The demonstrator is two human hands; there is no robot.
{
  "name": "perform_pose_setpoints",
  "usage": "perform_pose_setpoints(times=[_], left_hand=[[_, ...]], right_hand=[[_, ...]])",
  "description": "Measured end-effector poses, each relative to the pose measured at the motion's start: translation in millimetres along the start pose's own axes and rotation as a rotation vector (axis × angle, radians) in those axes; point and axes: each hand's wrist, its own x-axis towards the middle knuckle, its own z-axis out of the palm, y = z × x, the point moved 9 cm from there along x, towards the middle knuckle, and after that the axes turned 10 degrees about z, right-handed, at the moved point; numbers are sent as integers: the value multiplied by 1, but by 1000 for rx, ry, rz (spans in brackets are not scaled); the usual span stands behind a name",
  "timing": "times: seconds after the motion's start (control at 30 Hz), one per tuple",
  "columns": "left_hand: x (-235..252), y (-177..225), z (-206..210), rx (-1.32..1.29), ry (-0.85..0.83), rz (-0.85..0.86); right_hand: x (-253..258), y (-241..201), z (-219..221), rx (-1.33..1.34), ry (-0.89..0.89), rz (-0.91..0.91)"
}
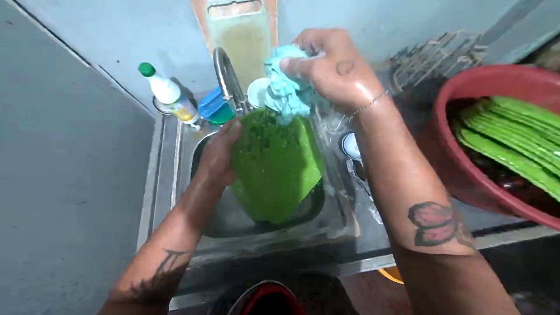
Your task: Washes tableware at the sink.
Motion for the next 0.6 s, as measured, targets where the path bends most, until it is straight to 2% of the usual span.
perform_pose_setpoints(times=[0.1,0.23,0.3,0.37,0.47,0.53,0.57,0.6], left_hand=[[-10,-14,-5,-219,100,-41],[-13,-43,2,-477,168,-99],[-15,-56,4,-592,192,-117],[-16,-66,8,-671,198,-129],[-18,-76,24,-702,138,-161],[-20,-83,38,-662,95,-169],[-21,-86,44,-645,88,-176],[-21,-90,47,-621,84,-180]], right_hand=[[0,-8,-14,146,-26,-21],[-7,6,-14,-38,-30,-15],[-15,30,3,-118,-77,-60],[-19,72,33,-194,-107,-94],[-17,138,78,-258,82,1],[-24,146,101,-260,286,-21],[-34,140,115,-245,346,-74],[-47,130,131,-232,331,-140]])
